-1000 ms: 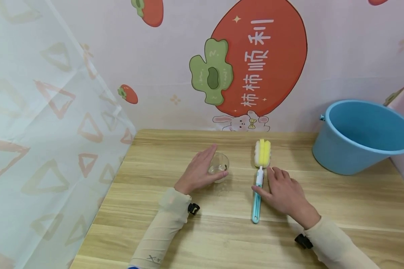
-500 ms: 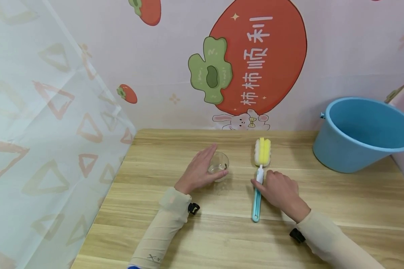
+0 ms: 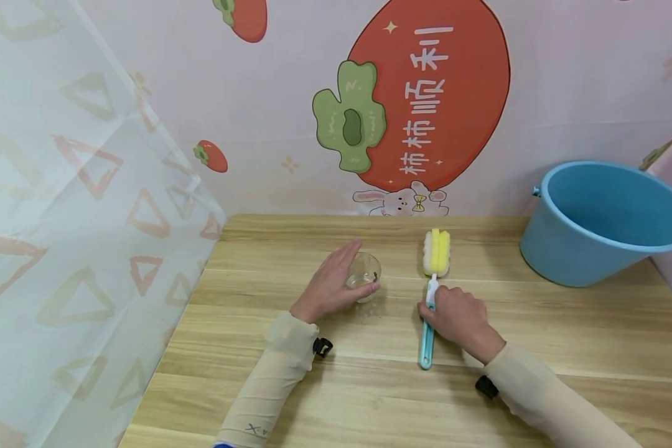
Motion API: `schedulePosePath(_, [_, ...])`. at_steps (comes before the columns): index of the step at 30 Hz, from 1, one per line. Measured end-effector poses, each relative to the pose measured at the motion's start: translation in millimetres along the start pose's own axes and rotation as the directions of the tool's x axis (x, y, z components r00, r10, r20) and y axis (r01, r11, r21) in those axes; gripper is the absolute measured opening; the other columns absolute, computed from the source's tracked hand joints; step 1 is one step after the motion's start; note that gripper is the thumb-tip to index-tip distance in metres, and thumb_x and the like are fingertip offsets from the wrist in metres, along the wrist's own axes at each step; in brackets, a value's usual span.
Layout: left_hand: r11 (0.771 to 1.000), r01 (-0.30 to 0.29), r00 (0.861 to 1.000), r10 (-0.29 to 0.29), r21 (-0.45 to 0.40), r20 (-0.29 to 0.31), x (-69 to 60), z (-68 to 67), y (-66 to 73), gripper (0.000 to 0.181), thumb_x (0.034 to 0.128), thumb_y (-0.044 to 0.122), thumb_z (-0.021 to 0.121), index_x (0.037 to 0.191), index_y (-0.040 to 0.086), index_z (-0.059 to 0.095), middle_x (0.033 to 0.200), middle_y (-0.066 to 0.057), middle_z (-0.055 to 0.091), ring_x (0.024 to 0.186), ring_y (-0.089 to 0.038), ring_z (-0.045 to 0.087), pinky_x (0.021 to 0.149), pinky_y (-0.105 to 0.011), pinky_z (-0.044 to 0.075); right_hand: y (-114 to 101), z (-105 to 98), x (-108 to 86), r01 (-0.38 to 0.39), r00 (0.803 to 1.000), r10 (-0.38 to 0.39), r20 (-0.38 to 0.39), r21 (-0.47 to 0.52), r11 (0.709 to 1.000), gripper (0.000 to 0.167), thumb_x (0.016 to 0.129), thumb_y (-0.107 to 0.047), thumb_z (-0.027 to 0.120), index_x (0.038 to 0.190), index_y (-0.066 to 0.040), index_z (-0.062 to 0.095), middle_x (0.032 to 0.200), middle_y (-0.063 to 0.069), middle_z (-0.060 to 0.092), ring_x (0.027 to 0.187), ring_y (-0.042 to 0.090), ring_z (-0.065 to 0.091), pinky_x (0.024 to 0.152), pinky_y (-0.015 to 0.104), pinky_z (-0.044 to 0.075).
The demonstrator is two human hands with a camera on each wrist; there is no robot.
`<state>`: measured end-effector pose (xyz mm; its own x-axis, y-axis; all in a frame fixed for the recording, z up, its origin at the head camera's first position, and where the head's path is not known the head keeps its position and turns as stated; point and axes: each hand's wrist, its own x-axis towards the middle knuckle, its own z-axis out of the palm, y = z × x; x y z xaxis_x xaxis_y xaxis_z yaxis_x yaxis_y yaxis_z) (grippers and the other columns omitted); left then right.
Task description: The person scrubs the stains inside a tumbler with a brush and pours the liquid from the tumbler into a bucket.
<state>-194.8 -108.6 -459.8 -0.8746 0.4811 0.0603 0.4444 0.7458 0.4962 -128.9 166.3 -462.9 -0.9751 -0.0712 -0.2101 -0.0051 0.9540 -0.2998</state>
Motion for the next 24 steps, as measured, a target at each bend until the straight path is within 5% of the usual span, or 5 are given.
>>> schedulePosePath(17, [1.0,-0.01,1.0,0.01,0.0,-0.004,0.9,1.6,0.1,0.103,0.0946,0.07,0.061,0.17,0.016,0.017,0.177,-0.003,0.023,0.164,-0.026,0.025,0.133,-0.046,0.018,11.7,-2.4,0.9,-0.052,0.999,0.05,0.015,0.177,0.983,0.034,0.097,-0.032,0.065,0.077,-0.007,0.054,0.061,0.0,0.047,0.05,0.015,0.049,0.045,0.026,0.037])
schedulePosePath(24, [1.0,0.001,1.0,-0.001,-0.009,-0.005,0.8,0.5,0.4,0.103,0.0945,0.071,0.061,0.17,0.016,0.018,0.177,-0.003,0.023,0.163,-0.026,0.025,0.133,-0.046,0.018,16.8,-9.0,0.7,-0.002,1.0,0.004,-0.008,0.278,0.961,0.041,0.097,-0.026,0.067,0.061,-0.013,0.051,0.051,-0.006,0.04,0.045,0.01,0.043,0.044,0.021,0.034])
